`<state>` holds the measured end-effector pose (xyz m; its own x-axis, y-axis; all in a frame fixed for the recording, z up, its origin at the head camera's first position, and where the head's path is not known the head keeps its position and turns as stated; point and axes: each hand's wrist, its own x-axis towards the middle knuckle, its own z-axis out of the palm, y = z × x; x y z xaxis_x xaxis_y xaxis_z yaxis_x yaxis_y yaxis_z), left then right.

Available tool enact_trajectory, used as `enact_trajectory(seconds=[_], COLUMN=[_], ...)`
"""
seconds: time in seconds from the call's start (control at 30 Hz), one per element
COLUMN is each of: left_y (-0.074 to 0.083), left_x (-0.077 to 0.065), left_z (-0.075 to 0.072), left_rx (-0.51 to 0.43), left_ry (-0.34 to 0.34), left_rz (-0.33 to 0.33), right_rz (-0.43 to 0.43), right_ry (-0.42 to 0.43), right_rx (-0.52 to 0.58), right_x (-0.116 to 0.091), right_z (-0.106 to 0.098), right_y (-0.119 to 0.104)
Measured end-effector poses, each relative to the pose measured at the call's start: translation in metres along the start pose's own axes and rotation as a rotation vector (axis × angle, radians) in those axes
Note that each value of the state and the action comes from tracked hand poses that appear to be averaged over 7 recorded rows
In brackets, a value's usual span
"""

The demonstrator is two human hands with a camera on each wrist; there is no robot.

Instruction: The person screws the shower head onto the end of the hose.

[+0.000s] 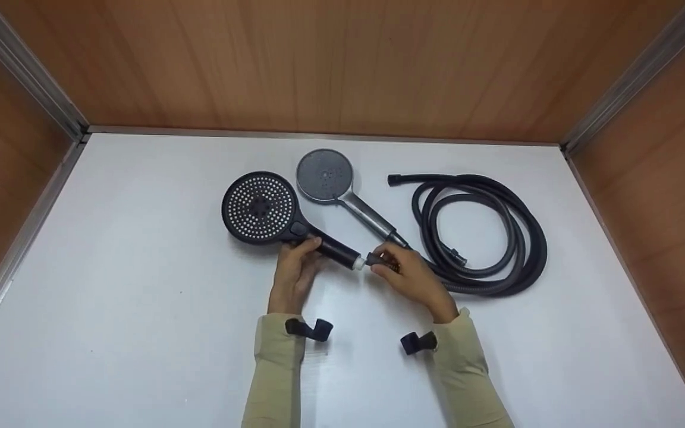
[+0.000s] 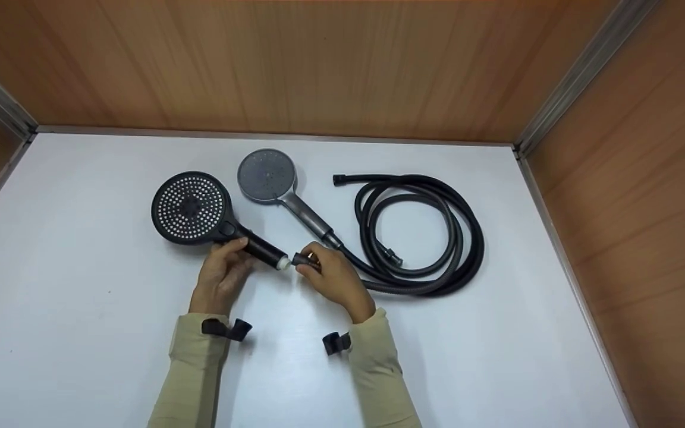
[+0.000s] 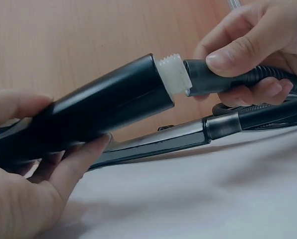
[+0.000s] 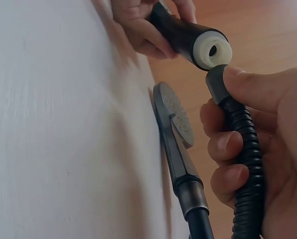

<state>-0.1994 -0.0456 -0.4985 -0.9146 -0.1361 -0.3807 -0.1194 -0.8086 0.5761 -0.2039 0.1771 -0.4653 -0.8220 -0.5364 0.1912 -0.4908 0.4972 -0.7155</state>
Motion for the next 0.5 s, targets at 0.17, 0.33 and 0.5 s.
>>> enact_trajectory(seconds=[0.17, 0.33, 0.5], left_y=[-0.0006, -0.0026, -0.0041], left_x=[-0.0018, -0.0015, -0.0014], left_z=[-0.0001, -0.0029, -0.0046], left_rx=[0.004, 0.034, 0.054], left_ry=[-0.024, -0.042, -0.062], left_rz=[0.023, 0.038, 0.044], right_rz=[0.014, 0.004, 0.000], right_ry=[0.029, 0.047, 0.033], right_rx=[0.001, 0.004, 0.011], right_x=[0.0002, -0.0002, 0.0001], right_z=[0.0006, 0.0012, 0.0017], right_y=[0.0003, 0.0006, 0.0007])
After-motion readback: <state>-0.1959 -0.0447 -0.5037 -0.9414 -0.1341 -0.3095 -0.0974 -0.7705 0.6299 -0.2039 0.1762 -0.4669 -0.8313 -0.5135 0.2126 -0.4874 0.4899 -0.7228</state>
